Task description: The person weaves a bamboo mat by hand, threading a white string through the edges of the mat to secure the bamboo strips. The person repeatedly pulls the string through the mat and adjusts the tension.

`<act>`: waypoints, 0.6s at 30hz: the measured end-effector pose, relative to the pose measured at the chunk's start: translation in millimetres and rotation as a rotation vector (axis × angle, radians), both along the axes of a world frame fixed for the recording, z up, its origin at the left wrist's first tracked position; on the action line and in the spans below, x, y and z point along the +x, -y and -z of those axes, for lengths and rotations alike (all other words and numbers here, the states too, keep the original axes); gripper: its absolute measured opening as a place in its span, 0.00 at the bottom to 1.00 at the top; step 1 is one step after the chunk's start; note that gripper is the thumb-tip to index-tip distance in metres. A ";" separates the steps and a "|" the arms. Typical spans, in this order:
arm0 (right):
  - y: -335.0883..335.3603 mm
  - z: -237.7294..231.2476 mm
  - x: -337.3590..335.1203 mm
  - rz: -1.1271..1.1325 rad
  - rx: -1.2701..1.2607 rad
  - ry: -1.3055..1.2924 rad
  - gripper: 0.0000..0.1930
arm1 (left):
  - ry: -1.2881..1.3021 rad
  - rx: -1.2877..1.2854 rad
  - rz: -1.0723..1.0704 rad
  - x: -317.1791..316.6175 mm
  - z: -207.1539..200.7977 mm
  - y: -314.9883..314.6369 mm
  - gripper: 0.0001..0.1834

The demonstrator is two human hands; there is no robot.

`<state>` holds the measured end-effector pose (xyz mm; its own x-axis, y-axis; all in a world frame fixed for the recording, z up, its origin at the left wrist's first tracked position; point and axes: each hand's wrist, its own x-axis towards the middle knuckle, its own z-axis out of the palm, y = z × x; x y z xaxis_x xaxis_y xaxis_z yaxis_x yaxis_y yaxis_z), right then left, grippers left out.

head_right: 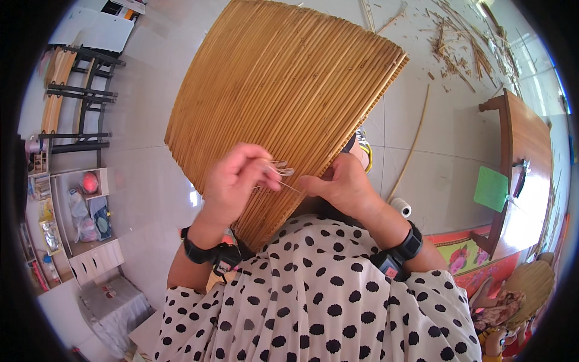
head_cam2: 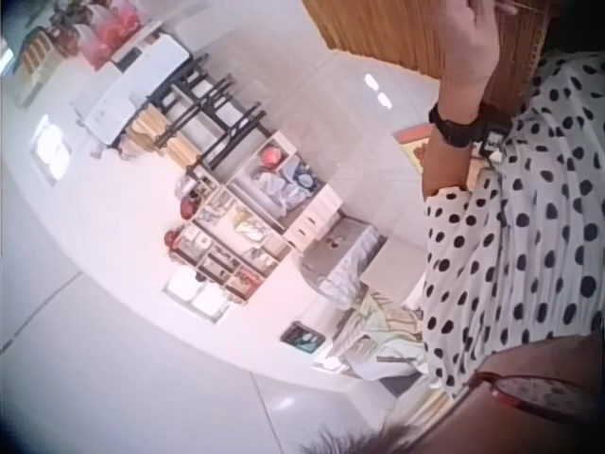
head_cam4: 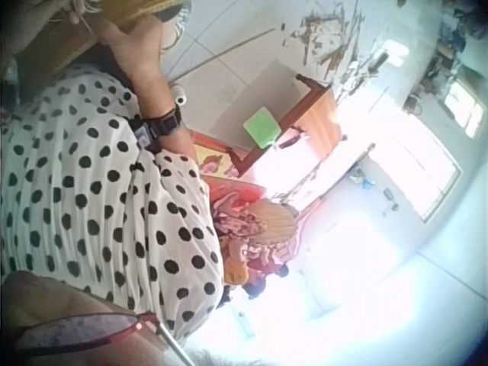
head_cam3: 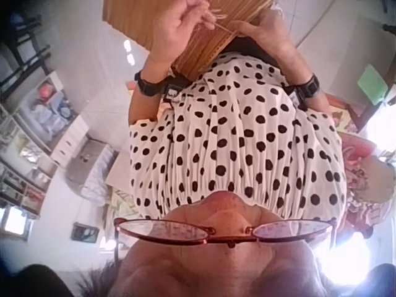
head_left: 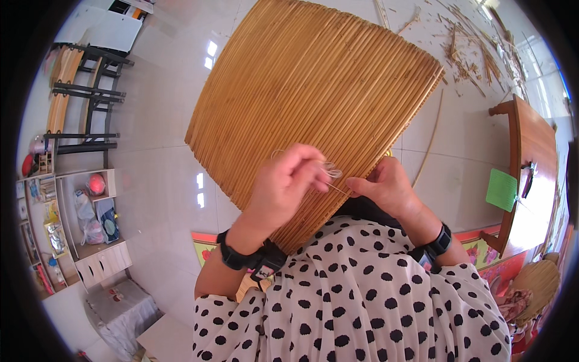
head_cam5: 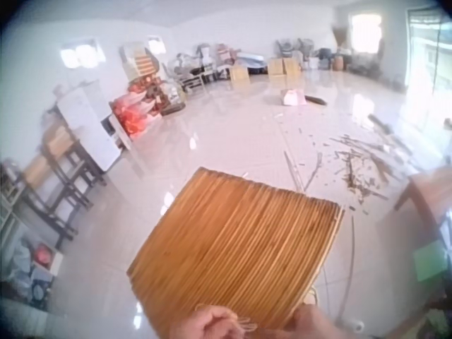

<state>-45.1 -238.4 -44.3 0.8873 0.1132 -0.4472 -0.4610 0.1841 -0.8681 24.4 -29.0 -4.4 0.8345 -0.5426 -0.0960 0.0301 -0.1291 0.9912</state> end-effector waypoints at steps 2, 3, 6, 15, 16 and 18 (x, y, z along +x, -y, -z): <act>1.2 -1.2 0.6 -0.001 -0.011 -0.002 0.17 | 0.172 0.045 -0.101 7.9 -7.8 -18.0 0.05; 1.5 0.2 -0.9 0.035 -0.002 0.007 0.17 | 0.318 0.085 -0.143 14.2 -13.7 -27.8 0.05; -0.1 4.5 -3.0 0.099 0.016 0.031 0.15 | 0.604 0.214 -0.182 23.0 -18.3 -51.9 0.04; 0.7 -5.1 3.0 0.228 0.221 0.221 0.11 | 0.603 0.182 -0.348 -11.5 -43.5 -63.9 0.08; 4.1 -8.4 2.3 0.249 0.204 0.270 0.11 | 0.644 0.127 -0.397 -12.8 -47.6 -67.0 0.08; 9.6 -19.5 4.0 0.276 0.127 0.404 0.11 | 0.747 0.045 -0.495 -14.1 -51.7 -78.6 0.09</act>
<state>-41.1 -248.0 -24.8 0.9912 -0.1183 -0.0598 -0.0122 0.3678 -0.9298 10.2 49.6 47.3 0.8254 -0.1128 0.5532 -0.5580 -0.3121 0.7689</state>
